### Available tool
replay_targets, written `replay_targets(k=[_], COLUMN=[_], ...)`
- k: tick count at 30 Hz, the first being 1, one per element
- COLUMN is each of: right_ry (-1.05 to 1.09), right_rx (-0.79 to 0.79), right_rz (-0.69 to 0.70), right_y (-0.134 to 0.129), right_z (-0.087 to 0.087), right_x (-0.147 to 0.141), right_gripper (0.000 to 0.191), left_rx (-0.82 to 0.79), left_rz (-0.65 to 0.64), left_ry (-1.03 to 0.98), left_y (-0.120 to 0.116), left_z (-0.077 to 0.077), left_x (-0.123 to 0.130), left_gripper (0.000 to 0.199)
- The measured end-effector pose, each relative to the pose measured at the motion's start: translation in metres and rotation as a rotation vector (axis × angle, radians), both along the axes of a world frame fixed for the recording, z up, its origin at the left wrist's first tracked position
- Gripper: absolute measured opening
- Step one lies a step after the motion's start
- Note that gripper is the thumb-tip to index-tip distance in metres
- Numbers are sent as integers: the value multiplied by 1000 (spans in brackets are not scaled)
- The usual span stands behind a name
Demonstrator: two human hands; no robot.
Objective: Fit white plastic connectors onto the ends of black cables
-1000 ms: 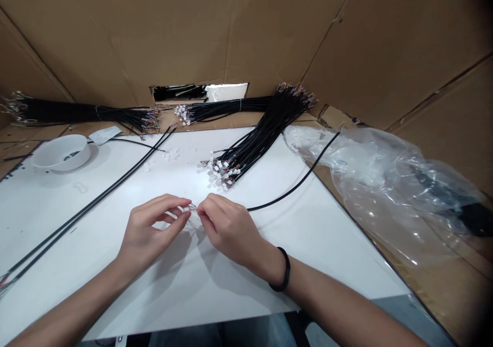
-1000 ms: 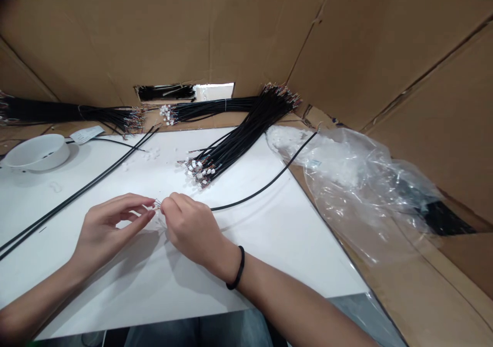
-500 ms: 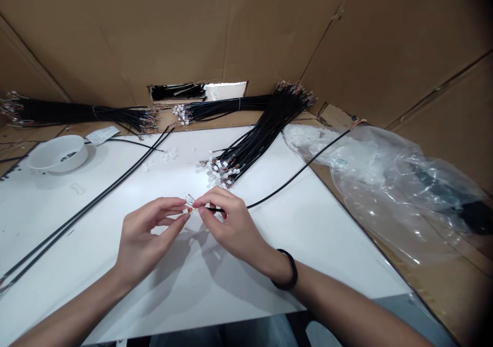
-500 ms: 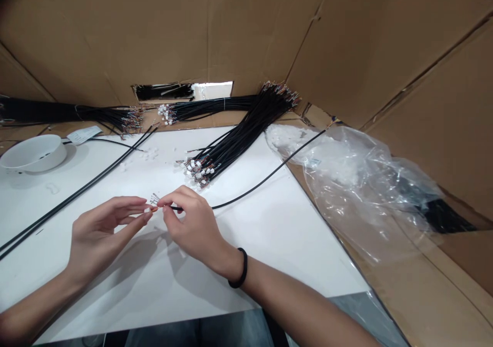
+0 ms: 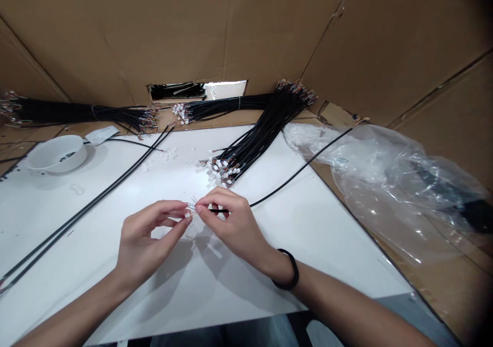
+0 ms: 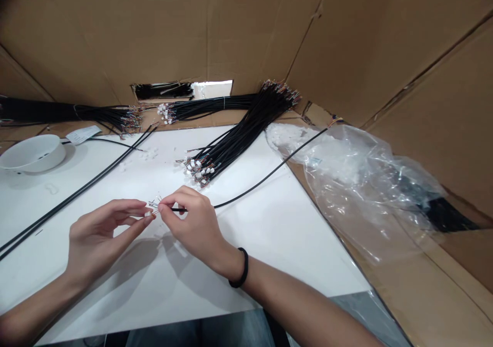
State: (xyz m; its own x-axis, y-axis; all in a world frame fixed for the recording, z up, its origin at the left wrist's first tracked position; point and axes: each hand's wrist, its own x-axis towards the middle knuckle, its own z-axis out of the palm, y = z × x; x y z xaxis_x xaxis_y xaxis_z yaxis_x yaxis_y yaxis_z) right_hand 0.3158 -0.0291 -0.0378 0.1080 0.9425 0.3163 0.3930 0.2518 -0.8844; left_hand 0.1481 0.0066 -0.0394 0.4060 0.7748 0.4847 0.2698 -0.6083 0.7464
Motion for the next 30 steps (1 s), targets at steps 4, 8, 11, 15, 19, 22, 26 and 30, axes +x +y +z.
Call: replay_targets(k=[4, 8, 11, 15, 19, 22, 26, 30], right_ry=[-59, -209, -278, -292, -297, -323, -433, -563], right_rx=[1, 53, 71, 94, 132, 180, 318, 405], right_rz=[-28, -75, -100, -115, -102, -104, -108, -101], right_y=[-1, -3, -4, -3, -2, -2, -1, -1], right_z=[-2, -8, -12, -12, -11, -11, -11, -9], right_x=[-2, -5, -7, -7, -6, -5, -3, -1], right_gripper=[10, 13, 15, 13, 13, 15, 15, 15], left_rx=[411, 560, 461, 233, -287, -678, -899, -944], left_rz=[-12, -60, -40, -33, -9, 15, -4, -38], left_ry=[142, 228, 226, 164, -34, -176, -288, -327], left_y=[-1, -4, -8, -11, -6, 0, 7, 10], left_z=[0, 0, -1, -1, 5, 10, 10, 7], left_x=[0, 3, 4, 4, 7, 8, 7, 5], left_gripper=[25, 30, 27, 23, 11, 18, 23, 21])
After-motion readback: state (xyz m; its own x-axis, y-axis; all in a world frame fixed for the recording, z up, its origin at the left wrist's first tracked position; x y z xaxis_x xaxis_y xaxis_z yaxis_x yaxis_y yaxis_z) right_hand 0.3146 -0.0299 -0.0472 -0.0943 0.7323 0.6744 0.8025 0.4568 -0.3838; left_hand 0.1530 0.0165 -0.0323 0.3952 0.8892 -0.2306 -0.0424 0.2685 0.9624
